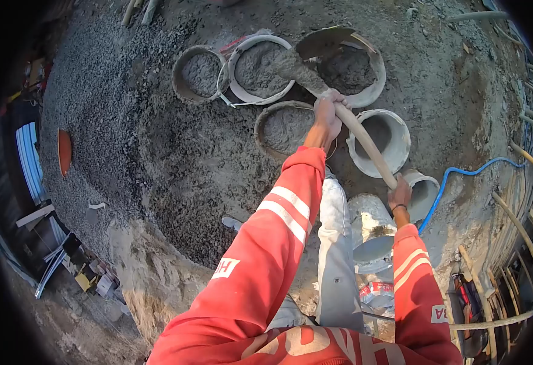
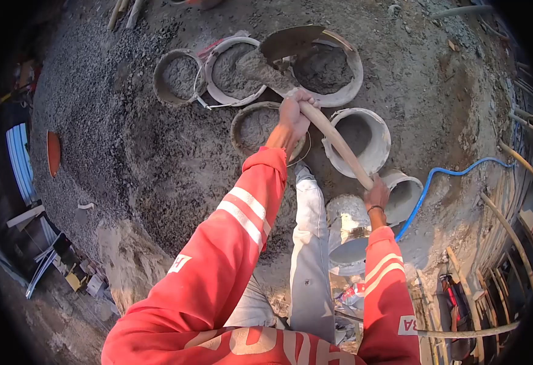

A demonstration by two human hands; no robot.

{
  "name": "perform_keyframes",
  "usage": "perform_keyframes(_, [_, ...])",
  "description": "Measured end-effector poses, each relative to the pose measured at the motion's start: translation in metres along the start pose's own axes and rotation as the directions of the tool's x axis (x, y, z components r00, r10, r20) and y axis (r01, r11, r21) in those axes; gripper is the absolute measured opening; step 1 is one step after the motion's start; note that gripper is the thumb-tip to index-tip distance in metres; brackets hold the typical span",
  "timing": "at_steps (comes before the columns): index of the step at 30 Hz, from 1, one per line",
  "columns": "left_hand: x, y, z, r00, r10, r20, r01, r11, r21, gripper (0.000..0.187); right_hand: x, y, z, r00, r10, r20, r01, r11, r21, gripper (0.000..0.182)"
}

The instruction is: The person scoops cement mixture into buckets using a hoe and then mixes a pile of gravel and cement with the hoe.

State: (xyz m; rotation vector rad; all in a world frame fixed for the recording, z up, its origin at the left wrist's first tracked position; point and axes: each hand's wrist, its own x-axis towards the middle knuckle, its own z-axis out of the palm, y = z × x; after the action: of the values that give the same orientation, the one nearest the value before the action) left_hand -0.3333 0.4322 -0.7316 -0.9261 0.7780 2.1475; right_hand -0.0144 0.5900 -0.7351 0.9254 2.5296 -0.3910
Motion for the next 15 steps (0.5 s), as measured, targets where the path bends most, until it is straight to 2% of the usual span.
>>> perform_keyframes(1, [-0.015,0.006,-0.004,0.998,0.026,0.051,-0.023,0.998,-0.058,0.013,-0.004,-0.004,-0.006,0.995,-0.095,-0.025,0.095,0.995,0.009,0.044])
perform_keyframes(2, [-0.044,0.013,-0.011,0.994,0.073,0.084,-0.064,0.992,-0.108,0.015,-0.014,-0.013,-0.018,0.988,-0.151,-0.04,0.154,0.983,0.095,0.035])
perform_keyframes(4, [-0.094,0.025,-0.04,0.992,0.102,0.069,-0.088,0.98,-0.178,0.015,-0.041,-0.024,-0.038,0.96,-0.271,0.076,0.264,0.96,0.097,0.029])
perform_keyframes(5, [-0.122,0.034,-0.057,0.978,0.191,0.08,-0.175,0.969,-0.177,0.013,-0.06,-0.037,-0.057,0.937,-0.324,0.133,0.308,0.943,0.13,0.028])
perform_keyframes(6, [-0.148,0.041,-0.078,0.985,0.166,0.048,-0.152,0.965,-0.215,0.014,-0.079,-0.048,-0.071,0.906,-0.378,0.189,0.35,0.922,0.164,0.026])
perform_keyframes(9, [-0.208,0.065,-0.151,0.965,0.209,-0.157,-0.25,0.915,-0.318,0.013,-0.114,-0.068,-0.067,0.834,-0.539,0.121,0.517,0.839,0.172,0.022])
perform_keyframes(11, [-0.231,0.091,-0.208,0.922,0.244,-0.301,-0.332,0.898,-0.289,0.011,-0.137,-0.12,-0.07,0.755,-0.598,0.27,0.591,0.799,0.116,0.02])
perform_keyframes(13, [-0.23,0.128,-0.271,0.856,0.244,-0.456,-0.396,0.877,-0.273,0.01,-0.149,-0.187,-0.053,0.731,-0.58,0.361,0.561,0.811,0.166,0.02])
perform_keyframes(14, [-0.226,0.15,-0.295,0.817,0.297,-0.494,-0.451,0.863,-0.228,0.009,-0.153,-0.223,-0.04,0.718,-0.568,0.401,0.555,0.816,0.161,0.021])
perform_keyframes(15, [-0.217,0.176,-0.316,0.734,0.361,-0.576,-0.496,0.864,-0.091,0.009,-0.156,-0.26,-0.024,0.707,-0.553,0.44,0.547,0.823,0.156,0.021])
